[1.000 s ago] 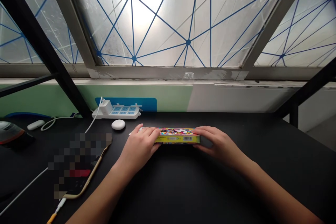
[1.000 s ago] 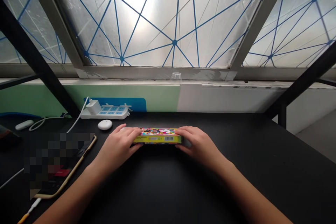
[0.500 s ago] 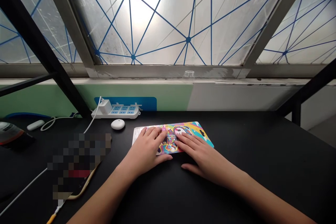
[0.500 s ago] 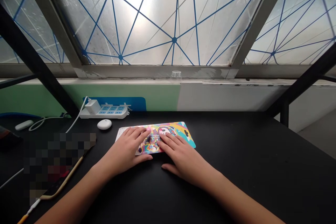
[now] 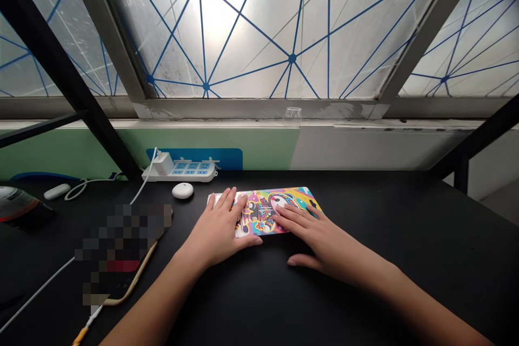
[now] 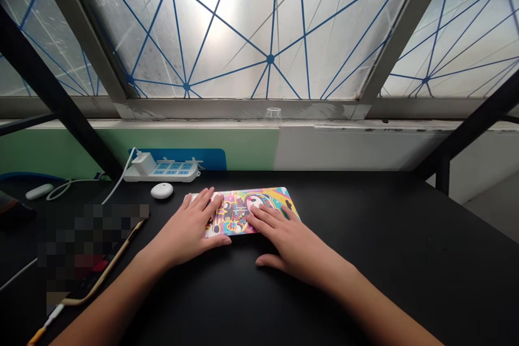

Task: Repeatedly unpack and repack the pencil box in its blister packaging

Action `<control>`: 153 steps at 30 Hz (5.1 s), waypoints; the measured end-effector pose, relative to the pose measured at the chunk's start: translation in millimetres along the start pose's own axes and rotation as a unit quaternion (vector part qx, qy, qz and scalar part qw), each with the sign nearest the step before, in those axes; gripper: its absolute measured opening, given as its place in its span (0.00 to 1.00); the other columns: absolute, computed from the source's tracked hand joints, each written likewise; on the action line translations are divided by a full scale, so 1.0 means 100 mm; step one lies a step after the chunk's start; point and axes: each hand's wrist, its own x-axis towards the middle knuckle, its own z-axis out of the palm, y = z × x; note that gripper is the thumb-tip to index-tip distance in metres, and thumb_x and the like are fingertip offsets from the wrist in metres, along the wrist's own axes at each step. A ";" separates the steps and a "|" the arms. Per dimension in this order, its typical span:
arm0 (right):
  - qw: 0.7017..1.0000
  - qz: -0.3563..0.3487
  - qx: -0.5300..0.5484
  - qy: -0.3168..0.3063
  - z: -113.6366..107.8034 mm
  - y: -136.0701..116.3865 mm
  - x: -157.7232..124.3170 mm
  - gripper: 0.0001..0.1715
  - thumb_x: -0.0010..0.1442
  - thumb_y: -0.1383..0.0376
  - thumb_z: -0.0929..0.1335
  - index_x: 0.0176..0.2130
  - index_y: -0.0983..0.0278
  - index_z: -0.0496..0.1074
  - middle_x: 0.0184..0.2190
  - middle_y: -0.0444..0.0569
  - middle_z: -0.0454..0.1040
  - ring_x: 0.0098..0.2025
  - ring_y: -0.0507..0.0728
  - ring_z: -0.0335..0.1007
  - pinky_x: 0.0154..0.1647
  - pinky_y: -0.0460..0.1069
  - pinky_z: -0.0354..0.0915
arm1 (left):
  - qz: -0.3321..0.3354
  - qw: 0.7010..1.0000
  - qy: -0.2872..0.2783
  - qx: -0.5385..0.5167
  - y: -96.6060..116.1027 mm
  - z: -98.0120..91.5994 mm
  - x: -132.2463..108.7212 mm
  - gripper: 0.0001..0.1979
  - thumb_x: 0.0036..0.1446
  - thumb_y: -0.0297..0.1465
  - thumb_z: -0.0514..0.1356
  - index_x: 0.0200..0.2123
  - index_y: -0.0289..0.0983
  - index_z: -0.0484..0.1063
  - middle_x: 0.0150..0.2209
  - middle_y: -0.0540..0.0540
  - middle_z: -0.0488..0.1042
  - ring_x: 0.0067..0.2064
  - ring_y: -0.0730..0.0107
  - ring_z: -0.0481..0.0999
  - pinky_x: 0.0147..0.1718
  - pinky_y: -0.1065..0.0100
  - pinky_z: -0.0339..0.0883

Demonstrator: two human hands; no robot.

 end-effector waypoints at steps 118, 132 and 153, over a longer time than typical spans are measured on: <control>0.979 -0.144 -0.115 0.082 0.71 -1.11 0.25 0.30 0.69 0.55 0.62 0.64 0.68 0.63 0.63 0.60 0.67 0.62 0.69 0.64 0.59 0.61 0.65 | -0.037 0.998 0.038 0.013 -0.13 0.16 0.35 0.32 0.69 0.51 0.40 0.69 0.43 0.56 0.72 0.38 0.50 0.72 0.44 0.47 0.65 0.38 0.43; 0.985 -0.154 0.016 0.078 0.59 -0.98 0.64 0.24 0.69 0.53 0.63 0.58 0.62 0.70 0.59 0.53 0.70 0.65 0.62 0.57 0.69 0.59 0.48 | -0.024 0.999 0.037 0.021 -0.07 0.17 0.35 0.31 0.69 0.50 0.43 0.68 0.44 0.57 0.71 0.38 0.52 0.72 0.44 0.48 0.65 0.38 0.43; 0.984 -0.147 0.050 0.084 0.61 -0.95 0.69 0.23 0.66 0.52 0.67 0.55 0.61 0.74 0.57 0.50 0.73 0.63 0.62 0.60 0.67 0.57 0.51 | -0.043 0.998 0.035 0.013 -0.01 0.15 0.34 0.31 0.69 0.49 0.44 0.68 0.41 0.58 0.71 0.37 0.52 0.72 0.43 0.48 0.65 0.39 0.45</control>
